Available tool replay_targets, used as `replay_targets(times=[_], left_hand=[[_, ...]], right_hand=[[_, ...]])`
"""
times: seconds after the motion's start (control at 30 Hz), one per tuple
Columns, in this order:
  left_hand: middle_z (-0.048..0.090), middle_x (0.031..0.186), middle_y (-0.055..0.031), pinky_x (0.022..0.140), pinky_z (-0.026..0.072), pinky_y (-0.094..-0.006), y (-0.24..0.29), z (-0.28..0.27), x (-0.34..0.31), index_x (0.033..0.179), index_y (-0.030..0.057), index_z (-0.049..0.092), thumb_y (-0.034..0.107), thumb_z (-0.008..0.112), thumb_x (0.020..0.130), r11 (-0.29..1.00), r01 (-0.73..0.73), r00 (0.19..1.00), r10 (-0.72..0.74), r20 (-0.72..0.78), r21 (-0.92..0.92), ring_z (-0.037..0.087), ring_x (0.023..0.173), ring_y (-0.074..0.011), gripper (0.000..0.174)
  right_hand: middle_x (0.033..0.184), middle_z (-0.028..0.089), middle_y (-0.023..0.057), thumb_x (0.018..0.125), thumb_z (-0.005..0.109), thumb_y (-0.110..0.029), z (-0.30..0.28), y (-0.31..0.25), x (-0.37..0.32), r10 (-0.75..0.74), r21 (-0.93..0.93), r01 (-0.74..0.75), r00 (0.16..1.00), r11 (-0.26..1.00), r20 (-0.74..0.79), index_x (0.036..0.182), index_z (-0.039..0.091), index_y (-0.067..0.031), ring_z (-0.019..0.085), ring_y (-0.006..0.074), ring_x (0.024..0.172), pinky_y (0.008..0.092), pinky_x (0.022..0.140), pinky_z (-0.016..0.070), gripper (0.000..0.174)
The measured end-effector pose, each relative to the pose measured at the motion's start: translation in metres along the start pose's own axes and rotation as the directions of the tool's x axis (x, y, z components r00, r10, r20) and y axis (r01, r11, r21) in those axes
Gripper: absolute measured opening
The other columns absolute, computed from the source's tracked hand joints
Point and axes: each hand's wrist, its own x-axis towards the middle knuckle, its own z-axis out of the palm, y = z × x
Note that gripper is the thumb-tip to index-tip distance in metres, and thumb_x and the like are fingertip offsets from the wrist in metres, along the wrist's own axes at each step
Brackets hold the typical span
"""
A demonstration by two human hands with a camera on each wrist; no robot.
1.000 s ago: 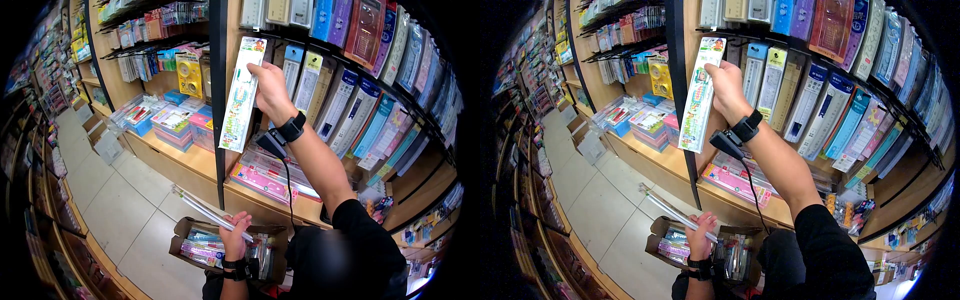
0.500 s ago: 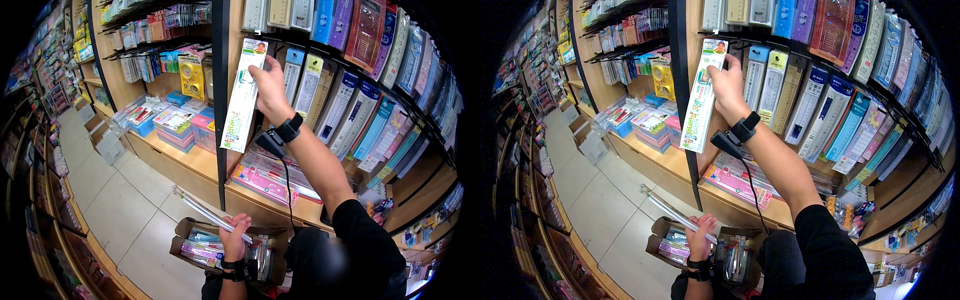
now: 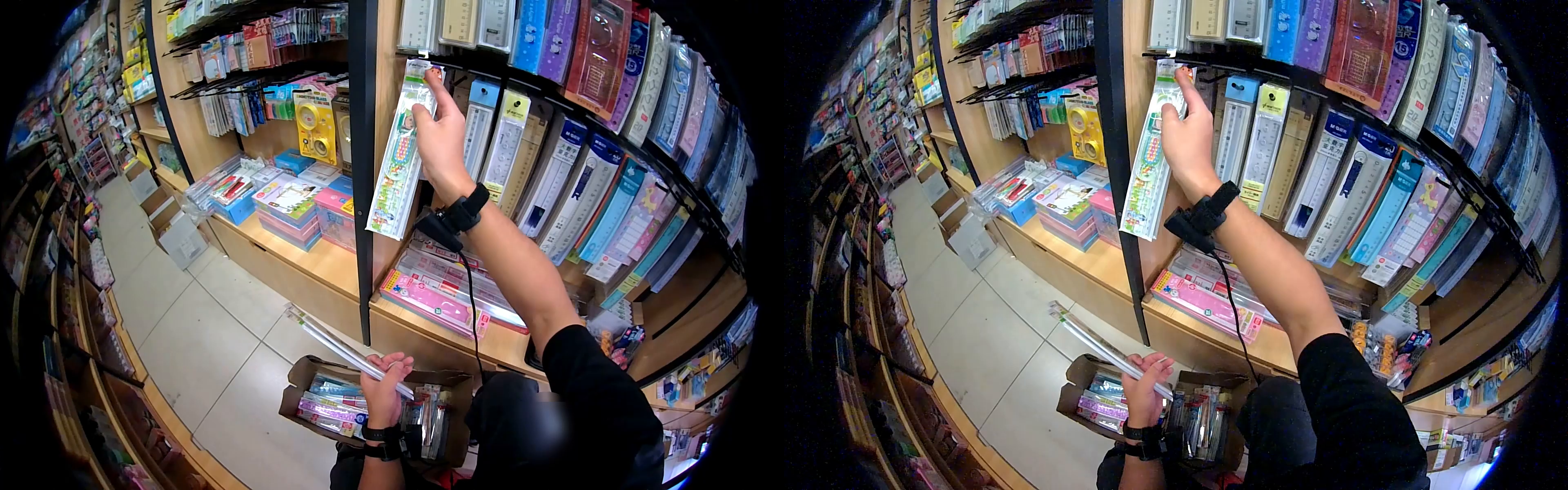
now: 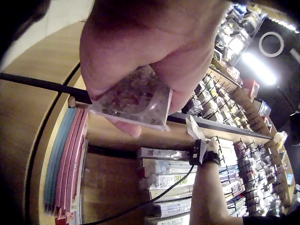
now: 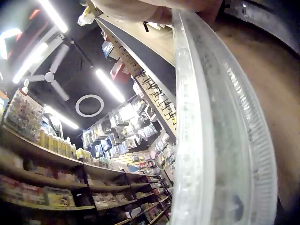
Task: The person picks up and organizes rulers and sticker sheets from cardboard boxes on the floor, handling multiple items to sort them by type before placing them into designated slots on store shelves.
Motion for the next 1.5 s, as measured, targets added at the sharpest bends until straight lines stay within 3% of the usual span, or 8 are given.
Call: replay_targets(times=[0.13,0.2,0.33,0.4,0.8,1.03,1.2,1.5], left_hand=[[0.057,0.097,-0.0148,0.078,0.0527,-0.0348,0.0,0.0,0.0,0.085,0.008,0.038,-0.005,0.059,0.081,1.0,-0.004,1.0,0.004,-0.003,0.01,0.063,0.087,-0.0265,0.025],[0.057,0.096,-0.0141,0.077,0.0528,-0.0346,-0.001,0.0,0.0,0.086,0.0079,0.037,-0.006,0.058,0.081,1.0,0.008,1.0,-0.008,-0.008,-0.002,0.063,0.086,-0.0262,0.025],[0.057,0.094,-0.0135,0.077,0.0528,-0.0346,-0.001,-0.001,0.0,0.087,0.0077,0.037,-0.006,0.057,0.081,1.0,0.01,1.0,-0.01,-0.011,-0.003,0.063,0.086,-0.0259,0.025],[0.057,0.093,-0.0131,0.077,0.0528,-0.0345,0.0,0.001,0.0,0.087,0.0076,0.037,-0.006,0.057,0.081,1.0,0.004,1.0,-0.004,-0.014,0.004,0.063,0.085,-0.0258,0.025],[0.057,0.092,-0.0123,0.076,0.0529,-0.0336,-0.001,-0.001,0.001,0.086,0.0077,0.037,-0.006,0.058,0.081,1.0,0.006,1.0,-0.006,-0.009,-0.001,0.063,0.083,-0.0247,0.025],[0.057,0.092,-0.0121,0.077,0.053,-0.0338,-0.001,-0.001,0.0,0.089,0.0077,0.037,-0.007,0.057,0.081,1.0,0.0,1.0,0.0,0.001,-0.001,0.063,0.083,-0.0247,0.026],[0.057,0.091,-0.0121,0.077,0.0531,-0.0356,0.0,0.001,-0.001,0.09,0.0074,0.037,-0.008,0.056,0.08,1.0,0.007,1.0,-0.007,-0.013,-0.006,0.063,0.084,-0.0259,0.026],[0.057,0.091,-0.0121,0.077,0.0532,-0.0367,0.0,0.0,0.0,0.09,0.0072,0.037,-0.008,0.055,0.081,1.0,0.005,1.0,-0.006,-0.015,-0.008,0.063,0.083,-0.0264,0.026]], right_hand=[[0.13,0.05,0.0184,0.082,0.047,0.0,-0.002,-0.006,-0.002,0.09,0.027,-0.092,0.994,0.995,0.063,0.133,0.041,0.001,0.055,0.0197,0.11,0.0272,0.092,0.0413,0.052],[0.135,0.045,0.0113,0.083,0.047,0.006,-0.002,-0.001,-0.001,0.063,0.023,-0.066,0.992,0.998,0.105,0.138,0.034,-0.0007,0.054,0.0095,0.098,0.0226,0.082,0.0447,0.057],[0.133,0.046,0.0106,0.083,0.047,0.005,-0.002,-0.002,-0.001,0.109,0.051,-0.116,0.986,0.992,0.125,0.139,0.034,-0.0029,0.055,0.0087,0.09,0.0228,0.077,0.0462,0.058],[0.132,0.047,0.0208,0.08,0.045,0.001,-0.002,-0.002,-0.003,0.104,-0.057,-0.099,0.989,0.994,0.108,0.136,0.036,0.0006,0.052,0.0246,0.116,0.0286,0.096,0.0386,0.056],[0.137,0.04,0.023,0.079,0.042,0.002,-0.002,-0.006,-0.003,-0.008,-0.166,0.025,0.995,0.986,0.1,0.136,0.034,0.0018,0.041,0.0298,0.126,0.0309,0.103,0.0317,0.058],[0.14,0.037,0.0188,0.08,0.045,0.004,-0.004,-0.006,-0.001,0.029,-0.128,-0.014,0.993,0.992,0.118,0.137,0.035,-0.0023,0.041,0.0223,0.126,0.027,0.099,0.0356,0.059],[0.127,0.049,0.0233,0.079,0.045,0.0,-0.004,-0.008,-0.002,-0.054,-0.232,0.078,0.993,0.97,0.106,0.134,0.041,-0.0042,0.049,0.0325,0.117,0.0336,0.1,0.0355,0.056],[0.111,0.052,0.0221,0.077,0.047,-0.002,-0.008,-0.004,-0.002,-0.033,-0.356,0.069,0.994,0.932,0.107,0.134,0.042,-0.007,0.053,0.033,0.103,0.0354,0.093,0.0397,0.058]])
